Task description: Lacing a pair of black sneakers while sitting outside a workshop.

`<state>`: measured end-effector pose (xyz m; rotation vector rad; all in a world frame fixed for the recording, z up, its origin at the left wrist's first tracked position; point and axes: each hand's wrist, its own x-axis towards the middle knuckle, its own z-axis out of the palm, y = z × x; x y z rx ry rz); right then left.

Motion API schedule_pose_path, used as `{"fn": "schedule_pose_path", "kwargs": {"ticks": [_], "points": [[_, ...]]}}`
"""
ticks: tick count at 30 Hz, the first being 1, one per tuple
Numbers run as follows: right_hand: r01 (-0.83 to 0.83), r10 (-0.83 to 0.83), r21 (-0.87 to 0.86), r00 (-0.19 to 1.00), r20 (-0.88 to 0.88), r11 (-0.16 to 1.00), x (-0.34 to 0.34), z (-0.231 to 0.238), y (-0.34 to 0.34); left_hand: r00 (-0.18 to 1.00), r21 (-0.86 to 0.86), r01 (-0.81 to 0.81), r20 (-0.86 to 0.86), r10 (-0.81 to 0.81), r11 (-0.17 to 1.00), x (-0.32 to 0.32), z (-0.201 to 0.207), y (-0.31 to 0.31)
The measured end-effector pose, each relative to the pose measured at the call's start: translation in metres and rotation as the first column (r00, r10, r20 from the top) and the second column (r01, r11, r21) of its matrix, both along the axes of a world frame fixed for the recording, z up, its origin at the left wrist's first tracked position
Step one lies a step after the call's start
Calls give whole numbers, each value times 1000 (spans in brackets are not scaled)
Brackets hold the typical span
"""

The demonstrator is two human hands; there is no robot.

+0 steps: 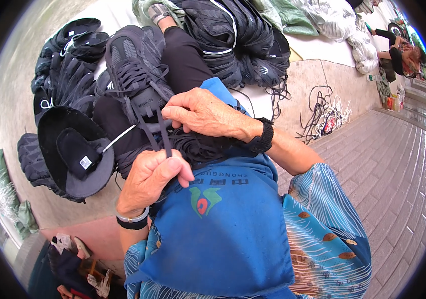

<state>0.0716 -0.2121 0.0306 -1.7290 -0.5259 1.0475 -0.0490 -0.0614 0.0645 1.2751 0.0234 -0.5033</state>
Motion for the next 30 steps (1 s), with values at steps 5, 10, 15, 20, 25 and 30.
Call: {"fn": "schedule_pose_path", "kwargs": {"ticks": [5,10,15,20,25,30], "points": [[-53,56,24,993,-107,998,-9,-6,11,992,68,120,-53,-117,990,11,5,-7],[-17,17,-3,998,-55,1000,5,-4,-3,987,111,157,-61,-151,981,7,5,2],[-87,94,53,987,-130,995,-8,-6,2,985,64,157,-85,-151,986,6,3,-2],[135,-46,114,817,-574,984,-23,-3,27,975,34,168,-150,-161,985,7,5,-3],[302,-2,228,607,-795,926,-25,-18,34,948,61,251,-219,-232,966,2,7,18],[147,-94,72,869,-487,987,9,-4,12,919,231,-384,7,393,894,-35,-15,74]]}}
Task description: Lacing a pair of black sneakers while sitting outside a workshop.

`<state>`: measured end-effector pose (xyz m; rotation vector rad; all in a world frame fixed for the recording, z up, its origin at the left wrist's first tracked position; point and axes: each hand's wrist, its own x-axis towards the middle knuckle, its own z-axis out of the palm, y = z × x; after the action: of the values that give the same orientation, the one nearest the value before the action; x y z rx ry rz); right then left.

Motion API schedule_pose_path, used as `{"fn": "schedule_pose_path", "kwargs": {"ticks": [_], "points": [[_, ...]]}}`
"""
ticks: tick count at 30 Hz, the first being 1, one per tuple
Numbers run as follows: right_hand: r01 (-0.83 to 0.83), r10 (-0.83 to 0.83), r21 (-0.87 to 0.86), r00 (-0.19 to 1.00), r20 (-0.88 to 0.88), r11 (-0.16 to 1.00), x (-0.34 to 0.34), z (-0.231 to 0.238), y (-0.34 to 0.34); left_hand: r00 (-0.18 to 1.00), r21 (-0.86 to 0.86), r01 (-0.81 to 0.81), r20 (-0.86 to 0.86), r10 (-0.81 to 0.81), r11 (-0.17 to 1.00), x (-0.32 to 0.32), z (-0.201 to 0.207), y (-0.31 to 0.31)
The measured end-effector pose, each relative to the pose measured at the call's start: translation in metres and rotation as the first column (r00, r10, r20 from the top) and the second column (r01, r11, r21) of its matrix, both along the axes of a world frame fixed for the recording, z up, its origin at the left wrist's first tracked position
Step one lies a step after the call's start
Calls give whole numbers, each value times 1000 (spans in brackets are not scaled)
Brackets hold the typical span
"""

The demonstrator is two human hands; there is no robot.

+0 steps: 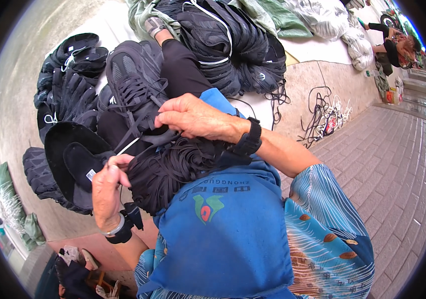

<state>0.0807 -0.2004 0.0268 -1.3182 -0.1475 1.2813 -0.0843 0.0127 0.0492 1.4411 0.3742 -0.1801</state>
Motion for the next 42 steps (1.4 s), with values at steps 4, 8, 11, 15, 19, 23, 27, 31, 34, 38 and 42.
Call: {"fn": "schedule_pose_path", "kwargs": {"ticks": [4,8,11,15,19,23,27,31,34,38,42], "points": [[-135,219,-177,728,650,975,31,-18,-19,935,-178,-353,-29,354,918,-17,-3,31],[-71,280,-303,622,731,950,51,-31,-32,905,-185,-426,-96,415,886,-26,-13,40],[1,263,-316,553,791,949,53,-44,-39,811,-270,-574,-56,583,773,-21,-16,40],[105,220,-375,653,724,921,51,-36,-36,729,-388,-632,-7,684,670,-27,-16,55],[188,186,-304,471,862,934,53,-38,-41,772,-576,-359,259,580,734,-26,-15,78],[272,102,-139,147,984,952,44,-18,-39,696,-715,-270,318,644,645,-2,-2,77],[-191,296,-275,94,951,942,27,-17,-35,691,-859,-99,304,656,502,5,-2,84],[-230,414,-406,-14,910,885,26,-28,-33,869,-203,-310,337,363,929,7,16,69],[-242,414,-415,-54,909,877,28,-31,-31,991,75,-130,53,127,989,10,17,53],[-158,253,-238,77,964,958,26,-37,-32,968,177,118,-239,-74,977,24,12,30],[-159,290,-282,34,956,946,31,-39,-31,972,383,128,-231,-39,915,33,1,17]]}}
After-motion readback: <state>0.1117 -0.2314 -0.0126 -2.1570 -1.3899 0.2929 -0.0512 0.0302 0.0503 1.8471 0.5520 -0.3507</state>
